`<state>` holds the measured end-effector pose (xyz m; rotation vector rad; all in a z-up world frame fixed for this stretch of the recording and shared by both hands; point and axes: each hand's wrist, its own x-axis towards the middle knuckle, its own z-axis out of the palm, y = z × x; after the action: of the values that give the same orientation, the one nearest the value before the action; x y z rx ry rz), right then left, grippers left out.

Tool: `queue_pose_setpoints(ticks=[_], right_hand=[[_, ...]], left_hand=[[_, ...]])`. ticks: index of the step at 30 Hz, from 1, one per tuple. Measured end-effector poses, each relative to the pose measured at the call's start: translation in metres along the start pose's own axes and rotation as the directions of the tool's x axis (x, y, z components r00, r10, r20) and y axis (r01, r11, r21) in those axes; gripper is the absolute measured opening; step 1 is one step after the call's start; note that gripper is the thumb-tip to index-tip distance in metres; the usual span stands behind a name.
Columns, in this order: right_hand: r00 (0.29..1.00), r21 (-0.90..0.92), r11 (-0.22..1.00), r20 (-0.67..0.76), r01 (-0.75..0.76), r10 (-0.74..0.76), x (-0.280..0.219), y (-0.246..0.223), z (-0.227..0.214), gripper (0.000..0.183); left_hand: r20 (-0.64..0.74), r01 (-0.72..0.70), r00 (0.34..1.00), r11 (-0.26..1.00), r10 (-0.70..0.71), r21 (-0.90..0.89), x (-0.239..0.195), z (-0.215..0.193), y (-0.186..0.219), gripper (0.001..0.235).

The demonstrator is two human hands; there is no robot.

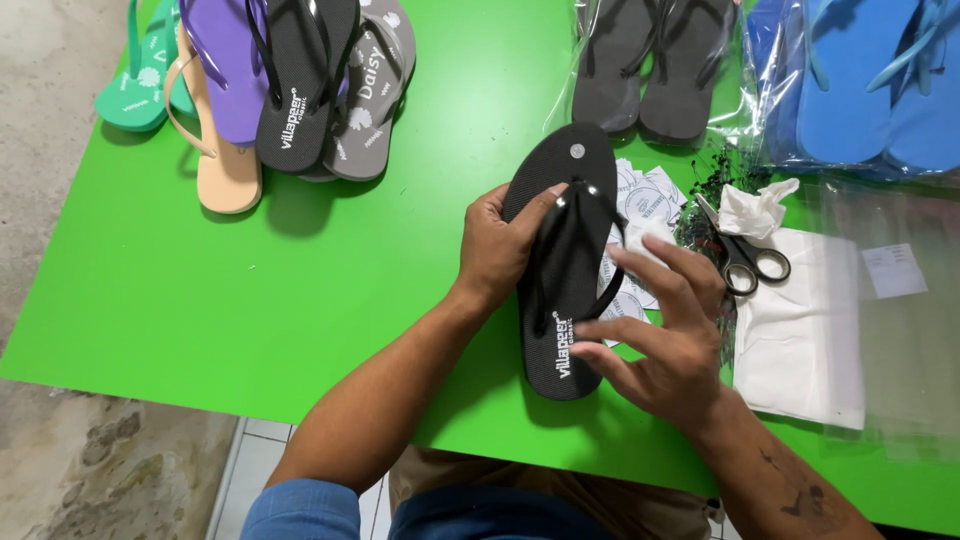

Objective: Cleaning flip-flops with a wipe, attaching decorative flower ornaments to the straps, and packaging the finished product in plastic bags.

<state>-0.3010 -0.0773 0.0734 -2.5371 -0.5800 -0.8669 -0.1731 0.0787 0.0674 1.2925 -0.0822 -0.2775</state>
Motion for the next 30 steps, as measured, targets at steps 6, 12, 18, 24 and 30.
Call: queue_pose_setpoints(ticks=[6,12,18,24,30], right_hand=[[0.928,0.149,0.958,-0.249,-0.245,0.276,-0.005,0.014,0.000,0.028],[0.837,-0.222,0.807,-0.116,-0.547,0.535,-0.013,0.046,-0.002,0.027],[0.822,-0.362,0.764,-0.014,-0.534,0.569,-0.022,0.059,0.001,0.039],[0.809,-0.452,0.749,0.096,-0.484,0.581,-0.029,0.063,0.013,0.067],[0.803,-0.141,0.803,0.067,-0.580,0.592,-0.021,0.056,0.009,0.036]], left_hand=[[-0.046,0.132,0.988,0.955,-0.149,-0.266,0.010,-0.006,0.004,0.023],[0.074,0.324,0.943,0.843,-0.325,-0.429,0.022,-0.014,0.002,0.019],[0.015,0.317,0.932,0.797,-0.361,-0.514,0.033,-0.024,-0.006,0.017],[0.064,0.369,0.921,0.805,-0.385,-0.465,0.031,-0.023,-0.006,0.020],[0.083,0.320,0.945,0.845,-0.316,-0.429,0.031,-0.023,-0.013,0.018]])
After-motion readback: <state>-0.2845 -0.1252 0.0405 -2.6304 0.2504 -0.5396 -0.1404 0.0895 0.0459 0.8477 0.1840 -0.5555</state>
